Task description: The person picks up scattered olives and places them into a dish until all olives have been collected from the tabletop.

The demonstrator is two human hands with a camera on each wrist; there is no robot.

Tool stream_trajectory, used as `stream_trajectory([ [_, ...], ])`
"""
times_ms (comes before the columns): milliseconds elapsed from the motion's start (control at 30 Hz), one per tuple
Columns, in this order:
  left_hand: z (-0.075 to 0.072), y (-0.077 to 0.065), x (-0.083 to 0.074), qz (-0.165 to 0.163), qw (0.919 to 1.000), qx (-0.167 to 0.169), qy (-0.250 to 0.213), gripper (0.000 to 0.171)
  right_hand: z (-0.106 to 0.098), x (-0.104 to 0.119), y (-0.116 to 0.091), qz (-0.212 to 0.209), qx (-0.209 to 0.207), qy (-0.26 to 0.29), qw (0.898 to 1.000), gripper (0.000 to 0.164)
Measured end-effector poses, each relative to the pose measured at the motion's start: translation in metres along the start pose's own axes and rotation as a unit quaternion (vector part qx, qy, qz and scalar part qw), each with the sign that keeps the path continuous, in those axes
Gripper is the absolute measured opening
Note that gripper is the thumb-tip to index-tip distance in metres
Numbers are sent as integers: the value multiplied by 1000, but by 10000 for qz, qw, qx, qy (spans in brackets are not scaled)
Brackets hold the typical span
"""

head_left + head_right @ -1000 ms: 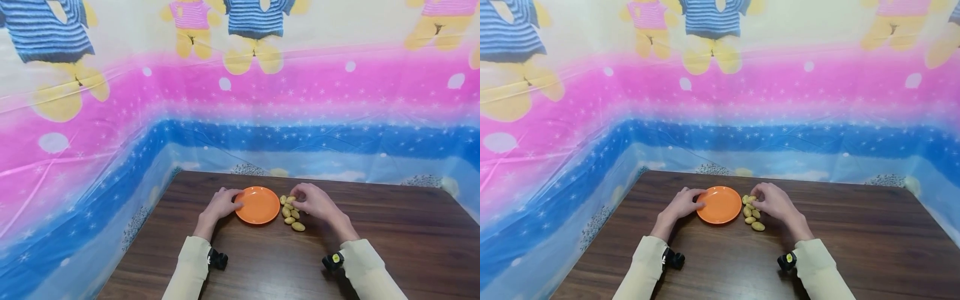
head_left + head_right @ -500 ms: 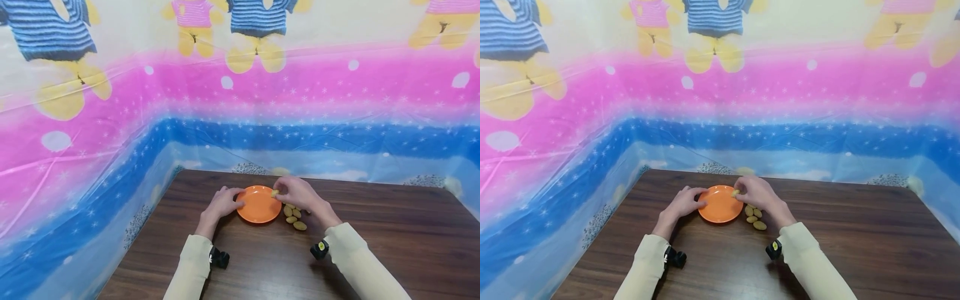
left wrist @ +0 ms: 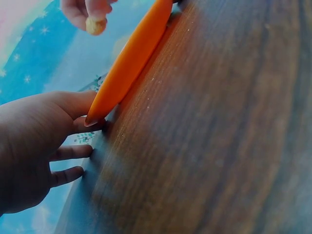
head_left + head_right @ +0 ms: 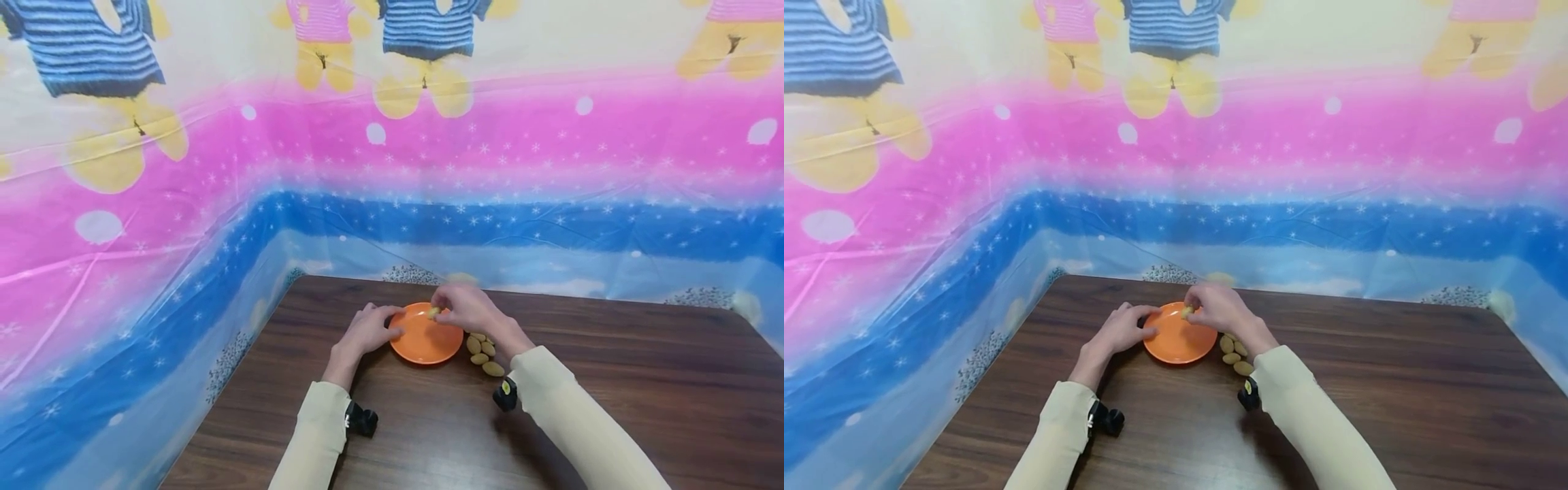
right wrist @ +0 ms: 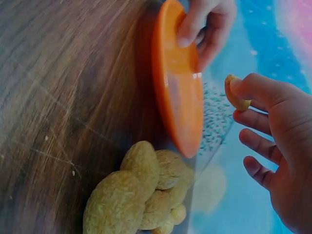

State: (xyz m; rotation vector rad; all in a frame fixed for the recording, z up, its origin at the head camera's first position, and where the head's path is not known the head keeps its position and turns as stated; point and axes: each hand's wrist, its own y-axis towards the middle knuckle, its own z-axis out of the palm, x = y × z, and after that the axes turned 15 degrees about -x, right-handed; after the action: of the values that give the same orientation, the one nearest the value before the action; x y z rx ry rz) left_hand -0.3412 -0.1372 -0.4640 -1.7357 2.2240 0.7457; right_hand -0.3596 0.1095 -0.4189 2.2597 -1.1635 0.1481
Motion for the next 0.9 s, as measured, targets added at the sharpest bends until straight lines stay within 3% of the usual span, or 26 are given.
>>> stream_trajectory([
  [400,-2,-1,-2,49,10000,-30,-56,48,20,-12,17,251,407,-368,9982,21],
  [667,1,3,-1,107,9999,12,-65,49,28,-11,20,502,447,-426,9968,24],
  [900,0,0,0,4,10000,-22,-68,49,38,-10,20,431,556,-609,9957,25],
])
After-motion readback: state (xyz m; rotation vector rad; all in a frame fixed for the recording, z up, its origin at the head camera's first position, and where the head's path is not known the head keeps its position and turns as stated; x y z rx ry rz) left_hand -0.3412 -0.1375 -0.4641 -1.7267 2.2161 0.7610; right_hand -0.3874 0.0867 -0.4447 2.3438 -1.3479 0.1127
